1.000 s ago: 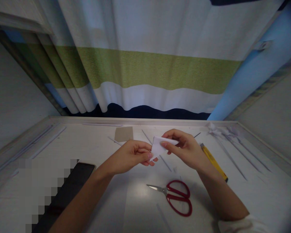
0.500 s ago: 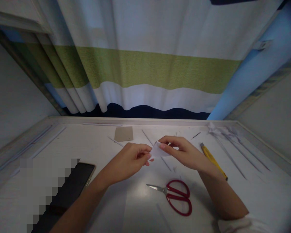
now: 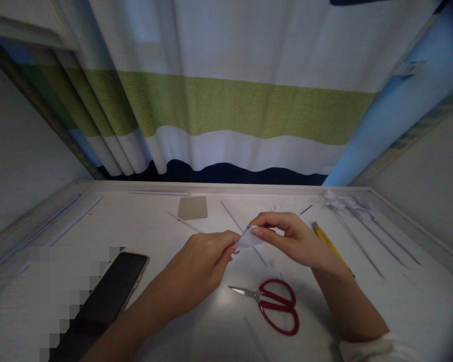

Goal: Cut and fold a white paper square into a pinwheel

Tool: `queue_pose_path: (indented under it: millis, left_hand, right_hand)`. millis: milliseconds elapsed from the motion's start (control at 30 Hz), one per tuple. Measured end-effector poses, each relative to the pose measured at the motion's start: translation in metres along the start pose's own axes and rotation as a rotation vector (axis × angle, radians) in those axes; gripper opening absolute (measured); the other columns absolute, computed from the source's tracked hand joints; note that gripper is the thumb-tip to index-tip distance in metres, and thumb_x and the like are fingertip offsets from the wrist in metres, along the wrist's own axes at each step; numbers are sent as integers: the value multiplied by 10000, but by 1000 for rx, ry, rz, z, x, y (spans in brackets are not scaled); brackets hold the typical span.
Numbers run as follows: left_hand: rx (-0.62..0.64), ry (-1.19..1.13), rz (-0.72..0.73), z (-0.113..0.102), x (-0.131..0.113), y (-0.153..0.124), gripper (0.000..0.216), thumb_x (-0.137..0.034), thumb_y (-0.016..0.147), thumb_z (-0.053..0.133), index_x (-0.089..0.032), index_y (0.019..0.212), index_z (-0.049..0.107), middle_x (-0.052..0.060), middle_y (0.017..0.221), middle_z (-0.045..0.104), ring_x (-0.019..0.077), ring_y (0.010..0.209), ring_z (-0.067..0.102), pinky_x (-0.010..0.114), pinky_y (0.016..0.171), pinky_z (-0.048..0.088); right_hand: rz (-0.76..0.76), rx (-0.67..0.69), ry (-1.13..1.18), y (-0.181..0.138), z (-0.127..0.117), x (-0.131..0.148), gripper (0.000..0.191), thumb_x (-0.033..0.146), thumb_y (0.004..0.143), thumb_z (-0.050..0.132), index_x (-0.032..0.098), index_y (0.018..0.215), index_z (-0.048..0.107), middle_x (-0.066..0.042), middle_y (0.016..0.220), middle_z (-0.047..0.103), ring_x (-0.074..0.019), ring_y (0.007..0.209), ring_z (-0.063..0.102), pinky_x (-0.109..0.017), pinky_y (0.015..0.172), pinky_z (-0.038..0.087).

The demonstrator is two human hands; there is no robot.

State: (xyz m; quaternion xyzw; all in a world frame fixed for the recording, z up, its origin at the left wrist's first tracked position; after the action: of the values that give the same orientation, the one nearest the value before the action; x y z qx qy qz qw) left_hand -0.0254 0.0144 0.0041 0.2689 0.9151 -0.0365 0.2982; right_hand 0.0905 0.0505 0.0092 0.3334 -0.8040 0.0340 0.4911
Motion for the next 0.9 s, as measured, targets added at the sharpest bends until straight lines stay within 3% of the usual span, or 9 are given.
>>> queue_pose_path:
  millis: [200, 567, 900]
  left_hand:
    - [-25, -126, -54, -2, 2, -1, 227, -128, 840, 370, -244, 1033, 342, -40, 766, 597, 137, 736, 562, 233, 635, 349]
    - [-14, -107, -33, -5, -2, -2, 306, -169, 854, 358, -285, 1137, 347, -14, 810, 611, 149, 760, 578, 240, 645, 400]
    - [-10, -125, 34, -5, -5, -3, 384, -176, 858, 373, -284, 1226, 348, 3, 992, 611, 133, 844, 575, 226, 692, 419]
  right_hand:
    - [-24, 19, -59, -2, -4, 4, 132, 244, 810, 492, 172, 820, 602, -8, 755, 615, -117, 693, 540, -214, 621, 418]
    - [-8, 0, -42, -1, -6, 4, 164, 242, 813, 485, 194, 881, 626, -9, 791, 636, -125, 719, 553, -219, 634, 430]
    - [32, -1, 60, -2, -6, 0, 180, 240, 827, 461, 181, 824, 632, -3, 718, 607, -107, 642, 522, -206, 550, 398]
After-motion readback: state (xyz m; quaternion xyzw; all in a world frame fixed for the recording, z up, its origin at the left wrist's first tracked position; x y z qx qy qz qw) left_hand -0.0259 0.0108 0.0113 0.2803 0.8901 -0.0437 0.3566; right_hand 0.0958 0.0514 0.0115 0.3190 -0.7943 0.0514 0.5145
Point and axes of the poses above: each hand's wrist, its own y-axis towards the middle knuckle, its own z-axis out of the palm, x = y × z, the point moved 7 cm from there along y, towards the middle knuckle
